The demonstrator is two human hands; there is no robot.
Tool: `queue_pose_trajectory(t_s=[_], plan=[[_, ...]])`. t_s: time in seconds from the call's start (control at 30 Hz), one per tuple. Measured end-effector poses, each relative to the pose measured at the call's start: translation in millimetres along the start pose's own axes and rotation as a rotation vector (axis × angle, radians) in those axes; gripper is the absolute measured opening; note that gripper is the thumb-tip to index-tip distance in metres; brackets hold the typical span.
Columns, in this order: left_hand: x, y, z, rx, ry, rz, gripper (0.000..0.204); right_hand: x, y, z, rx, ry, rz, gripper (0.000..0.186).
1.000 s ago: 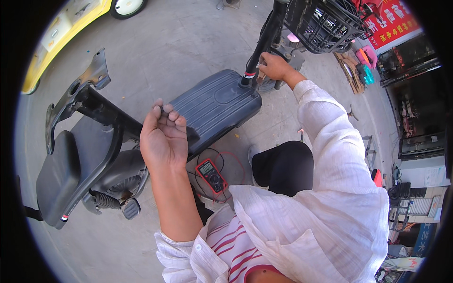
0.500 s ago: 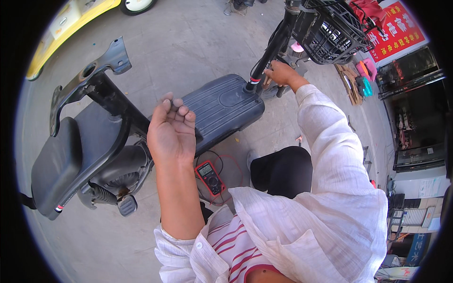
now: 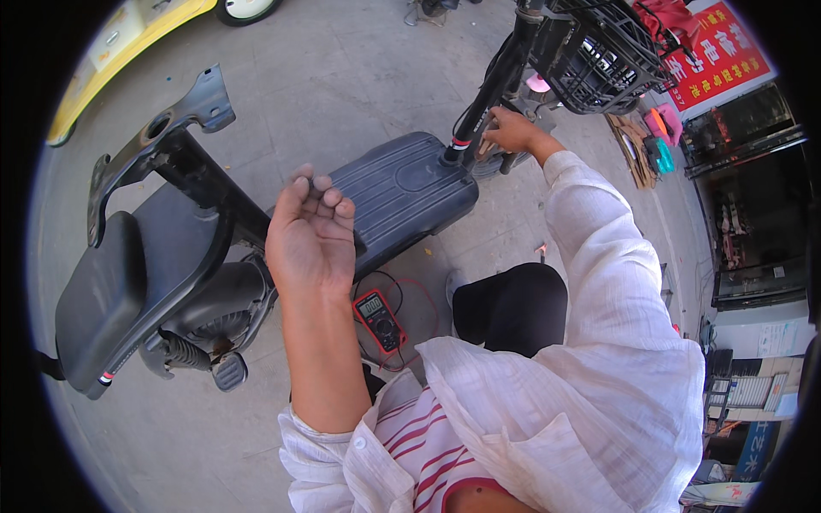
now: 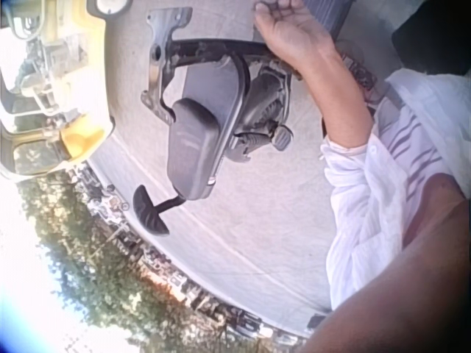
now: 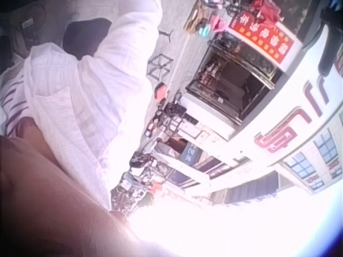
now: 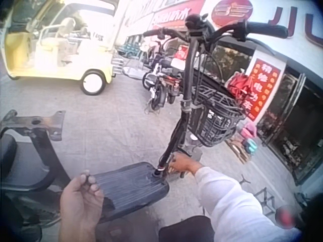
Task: The person uses a screwdriver to loosen and tighten screws on the frame of an electric scooter. They repeatedly adjust the seat post and handlebar stem area, checking fit and alignment while working outdoors on a paved surface.
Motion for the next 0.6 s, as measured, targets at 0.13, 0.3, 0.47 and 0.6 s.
queue_pose_trajectory(t_s=[0.13, 0.3, 0.47, 0.6], plan=[[-3.1, -2.8, 2.1, -0.010, 0.013, -0.011, 0.015, 39.5, -22.1, 7.1, 0.159, 0.194, 0.120, 0.056], [-1.5, 3.4, 5.6, -0.010, -0.007, -0.007, 0.014, 15.3, -9.5, 7.7, 0.052, 0.033, -0.106, 0.040], [5.4, 2.6, 2.1, -0.020, -0.004, -0.013, 0.013, 31.9, -9.1, 12.1, 0.017, 0.071, 0.123, 0.048], [9.7, 9.7, 2.3, 0.003, -0.018, -0.023, 0.013, 6.5, -5.5, 11.9, -0.038, 0.021, -0.058, 0.048]])
Point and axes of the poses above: each hand's wrist, its own z-axis away from the middle knuckle, its own y-axis out of the palm, x = y × z, the point moved 1 cm from there along -z, towards the middle knuckle, and after that the axes turned 1 degree about -z, right-handed, at the moved point
